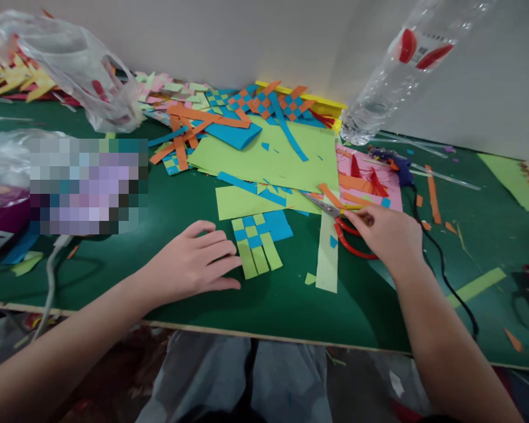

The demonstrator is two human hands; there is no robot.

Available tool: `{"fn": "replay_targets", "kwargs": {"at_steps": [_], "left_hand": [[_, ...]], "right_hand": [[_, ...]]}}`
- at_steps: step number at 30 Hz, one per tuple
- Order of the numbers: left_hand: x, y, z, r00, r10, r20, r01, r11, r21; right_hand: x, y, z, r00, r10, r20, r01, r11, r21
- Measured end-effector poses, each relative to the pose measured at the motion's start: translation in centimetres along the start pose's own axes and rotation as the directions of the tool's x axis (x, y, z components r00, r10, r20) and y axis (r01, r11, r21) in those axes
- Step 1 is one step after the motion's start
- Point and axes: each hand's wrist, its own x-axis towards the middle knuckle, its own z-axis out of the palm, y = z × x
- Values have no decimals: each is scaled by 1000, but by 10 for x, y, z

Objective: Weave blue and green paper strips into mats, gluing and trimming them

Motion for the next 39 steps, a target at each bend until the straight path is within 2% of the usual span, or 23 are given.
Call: {"fn": "replay_targets", "kwargs": {"at_steps": [9,14,21,28,32,34,36,37,39], "left_hand": [[3,-1,12,999,28,-26,-30,997,-67],[3,2,9,997,77,-21,-77,997,3],[7,1,-1,994,113,-11,-114,991,-65],[5,0,3,983,179,35,-181,981,66],[3,2,8,986,164,-17,-165,984,-65],[1,-1,10,993,109,-50,-114,987,-115],[-1,-7,12,995,-6,-97,-4,995,-97],[-2,-10,13,988,-93,-123,84,994,-72],[-2,-15,15,957,-255,-140,251,967,-46]], "right_hand": [[2,0,0,1000,-4,-24,4,1000,-7],[2,-2,-4,997,16,-77,-19,999,-47],[1,5,2,976,-55,-211,42,997,-66],[0,0,1,969,-83,-232,79,997,-25],[-3,-5,1,947,-154,-281,160,987,-1],[-6,-11,-2,922,-236,-306,255,967,23],[-12,-24,-9,856,-373,-359,415,909,44],[-16,-34,-13,800,-450,-396,507,861,47],[-27,-57,-23,661,-594,-460,680,733,32]]}}
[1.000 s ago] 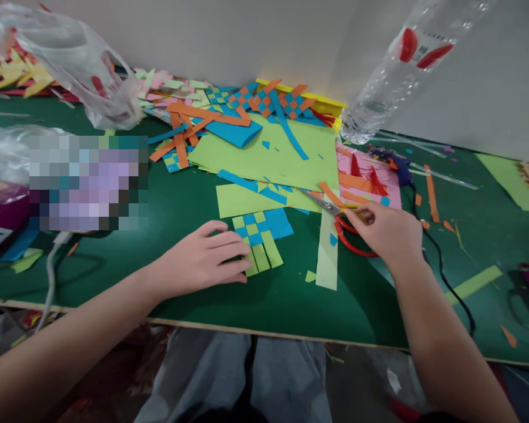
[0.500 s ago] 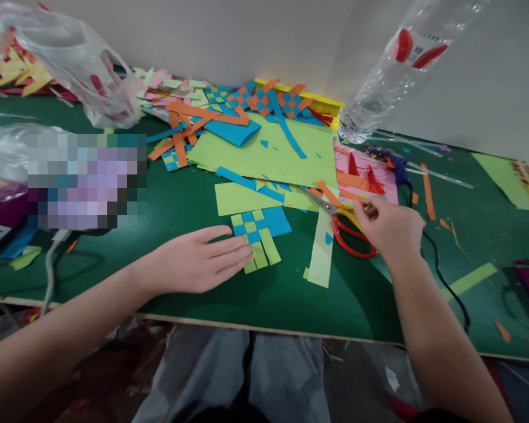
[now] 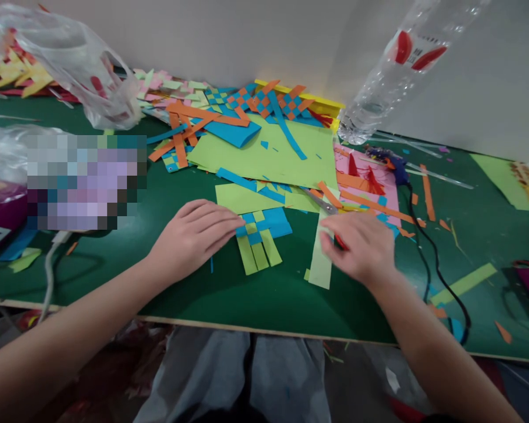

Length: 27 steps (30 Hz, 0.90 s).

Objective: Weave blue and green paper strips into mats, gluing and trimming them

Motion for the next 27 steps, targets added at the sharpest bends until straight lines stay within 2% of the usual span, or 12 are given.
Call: {"fn": "replay_targets", "kwargs": {"at_steps": [2,4,7,12,21,27], "left_hand": [[1,-2,3,993,-121,7,121,993,12],[2,-2,6,980,-195,32,195,981,11],[3,1,9,956,-280,86,279,960,31],[4,2,12,935,-324,143,322,946,40],[2,0,12,925,-361,122,360,932,32],[2,0,13,928,-349,129,350,937,22]], "right_hand": [[11,-27,-3,981,-179,74,170,979,115],[18,-52,-1,930,-341,137,308,927,213],[19,-75,10,896,-415,160,356,885,301],[8,-79,30,911,-399,100,346,875,338],[7,-74,31,960,-178,218,130,968,216],[4,-75,34,952,-169,254,111,967,227]]}}
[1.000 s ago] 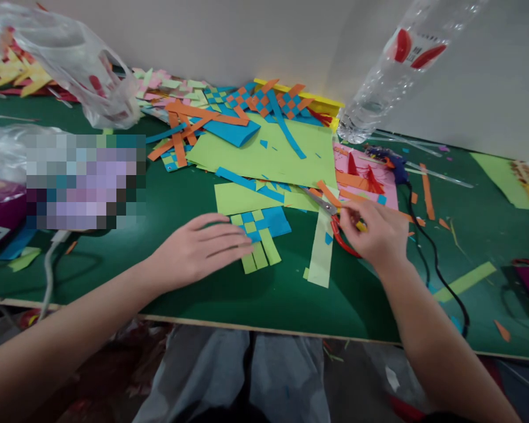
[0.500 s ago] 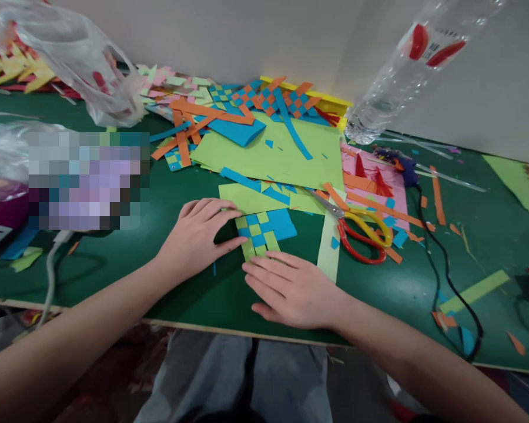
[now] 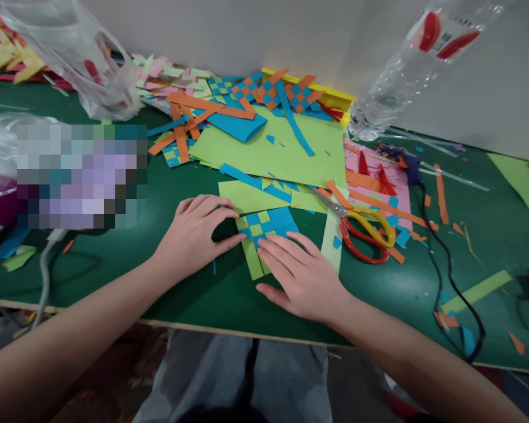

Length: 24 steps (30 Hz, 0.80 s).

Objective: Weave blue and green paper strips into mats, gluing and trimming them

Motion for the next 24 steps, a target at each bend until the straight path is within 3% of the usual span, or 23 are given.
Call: {"fn": "replay_targets", "kwargs": {"at_steps": [24], "left_hand": [[1,-1,1,999,33,17,-33,999,7]], "right_hand": [[0,-2,1,998,35,43,-39,996,86]]}}
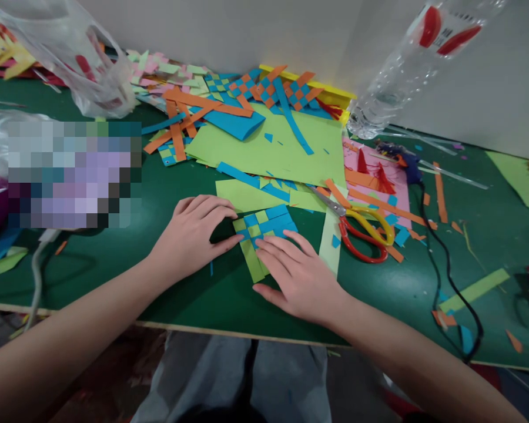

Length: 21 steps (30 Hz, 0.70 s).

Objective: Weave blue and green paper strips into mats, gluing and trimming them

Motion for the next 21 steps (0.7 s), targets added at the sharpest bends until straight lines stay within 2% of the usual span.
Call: {"fn": "replay_targets", "kwargs": {"at_steps": [9,15,18,21], "left_hand": [[2,2,-3,998,20,53,-19,1000,-11],[2,2,-2,995,11,95,-8,1000,-25],[2,3,-2,994,12,109,-9,1000,-28],[2,2,-2,993,26,119,-23,999,-26]], "right_hand": [[0,1,1,1000,12,5,-12,1000,6],[2,3,-10,994,-32,-109,30,999,-12],[2,10,-14,993,13,-121,-14,1000,-14],[2,20,-15,993,83,-82,-85,996,-14]]}}
